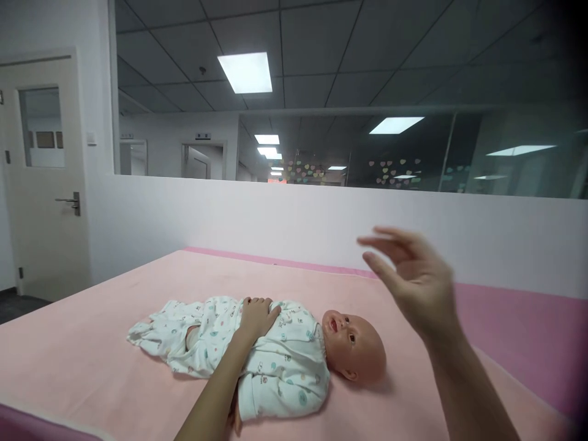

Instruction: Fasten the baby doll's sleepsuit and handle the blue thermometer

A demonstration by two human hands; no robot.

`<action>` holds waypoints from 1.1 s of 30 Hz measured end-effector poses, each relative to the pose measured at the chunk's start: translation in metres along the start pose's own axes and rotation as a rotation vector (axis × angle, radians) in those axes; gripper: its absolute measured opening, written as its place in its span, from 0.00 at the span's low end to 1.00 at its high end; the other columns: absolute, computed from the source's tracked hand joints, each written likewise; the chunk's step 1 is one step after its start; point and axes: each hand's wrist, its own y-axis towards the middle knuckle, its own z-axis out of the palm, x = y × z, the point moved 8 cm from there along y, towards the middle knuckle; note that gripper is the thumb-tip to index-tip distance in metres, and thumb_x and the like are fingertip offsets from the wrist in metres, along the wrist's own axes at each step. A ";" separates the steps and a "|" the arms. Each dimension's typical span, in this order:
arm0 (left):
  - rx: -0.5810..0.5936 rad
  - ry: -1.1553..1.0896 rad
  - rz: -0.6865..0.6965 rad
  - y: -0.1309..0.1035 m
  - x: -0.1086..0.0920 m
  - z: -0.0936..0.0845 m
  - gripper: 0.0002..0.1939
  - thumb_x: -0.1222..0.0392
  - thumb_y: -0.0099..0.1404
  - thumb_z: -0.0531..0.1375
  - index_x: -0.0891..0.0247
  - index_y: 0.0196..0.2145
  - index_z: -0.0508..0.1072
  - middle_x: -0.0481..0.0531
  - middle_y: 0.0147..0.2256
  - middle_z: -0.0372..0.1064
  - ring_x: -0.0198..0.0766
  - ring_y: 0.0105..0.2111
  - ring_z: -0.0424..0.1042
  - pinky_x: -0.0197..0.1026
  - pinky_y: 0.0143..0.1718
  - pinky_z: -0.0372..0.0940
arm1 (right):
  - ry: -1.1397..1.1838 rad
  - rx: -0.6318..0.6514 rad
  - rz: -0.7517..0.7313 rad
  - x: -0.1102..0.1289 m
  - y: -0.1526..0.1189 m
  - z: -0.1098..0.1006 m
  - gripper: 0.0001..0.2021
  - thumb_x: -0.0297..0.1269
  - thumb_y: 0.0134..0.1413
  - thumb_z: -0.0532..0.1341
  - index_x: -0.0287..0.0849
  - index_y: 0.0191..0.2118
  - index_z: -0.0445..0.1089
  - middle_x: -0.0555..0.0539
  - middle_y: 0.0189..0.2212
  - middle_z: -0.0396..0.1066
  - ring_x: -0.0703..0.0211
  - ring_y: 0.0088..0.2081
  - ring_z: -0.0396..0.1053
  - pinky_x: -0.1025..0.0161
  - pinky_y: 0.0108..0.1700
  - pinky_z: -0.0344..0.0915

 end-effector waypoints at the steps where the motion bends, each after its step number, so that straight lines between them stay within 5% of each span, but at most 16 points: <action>1: -0.018 0.000 -0.002 0.000 0.000 -0.002 0.24 0.46 0.63 0.40 0.61 0.40 0.69 0.57 0.39 0.71 0.47 0.43 0.66 0.53 0.48 0.48 | -0.060 0.030 0.082 -0.022 -0.001 0.001 0.19 0.43 0.43 0.63 0.47 0.44 0.66 0.45 0.40 0.69 0.52 0.43 0.67 0.50 0.49 0.61; 6: -0.036 0.010 -0.022 -0.003 -0.003 -0.007 0.23 0.47 0.63 0.41 0.61 0.38 0.69 0.56 0.37 0.71 0.45 0.42 0.66 0.51 0.49 0.48 | -0.165 0.195 0.513 -0.163 -0.045 -0.005 0.16 0.47 0.34 0.65 0.43 0.31 0.72 0.43 0.37 0.72 0.46 0.42 0.68 0.49 0.49 0.61; 10: -0.014 0.036 -0.036 -0.003 -0.003 -0.008 0.23 0.47 0.63 0.40 0.61 0.39 0.69 0.56 0.39 0.71 0.46 0.43 0.66 0.50 0.49 0.48 | 0.080 0.156 0.739 -0.211 -0.082 -0.012 0.19 0.48 0.36 0.64 0.45 0.37 0.71 0.43 0.41 0.71 0.48 0.45 0.68 0.54 0.48 0.63; 17: 0.005 0.034 -0.029 -0.002 0.000 -0.005 0.23 0.46 0.63 0.41 0.61 0.40 0.68 0.57 0.39 0.71 0.46 0.44 0.65 0.50 0.49 0.47 | 0.203 0.131 0.738 -0.203 -0.087 -0.004 0.23 0.48 0.40 0.63 0.49 0.46 0.66 0.47 0.50 0.64 0.52 0.53 0.60 0.56 0.53 0.58; 23: 0.031 0.017 -0.040 -0.002 0.003 -0.001 0.23 0.45 0.62 0.41 0.60 0.41 0.68 0.55 0.39 0.71 0.45 0.44 0.65 0.50 0.49 0.46 | 0.200 0.359 0.751 -0.180 -0.099 0.020 0.18 0.49 0.44 0.60 0.41 0.36 0.73 0.45 0.41 0.71 0.50 0.47 0.66 0.56 0.51 0.59; 33: 0.034 -0.005 -0.040 -0.001 0.007 0.003 0.24 0.45 0.62 0.41 0.60 0.43 0.68 0.56 0.40 0.70 0.45 0.45 0.64 0.51 0.50 0.45 | 0.156 0.364 0.673 -0.176 -0.094 0.016 0.12 0.42 0.43 0.59 0.43 0.33 0.74 0.47 0.41 0.71 0.51 0.45 0.66 0.57 0.49 0.60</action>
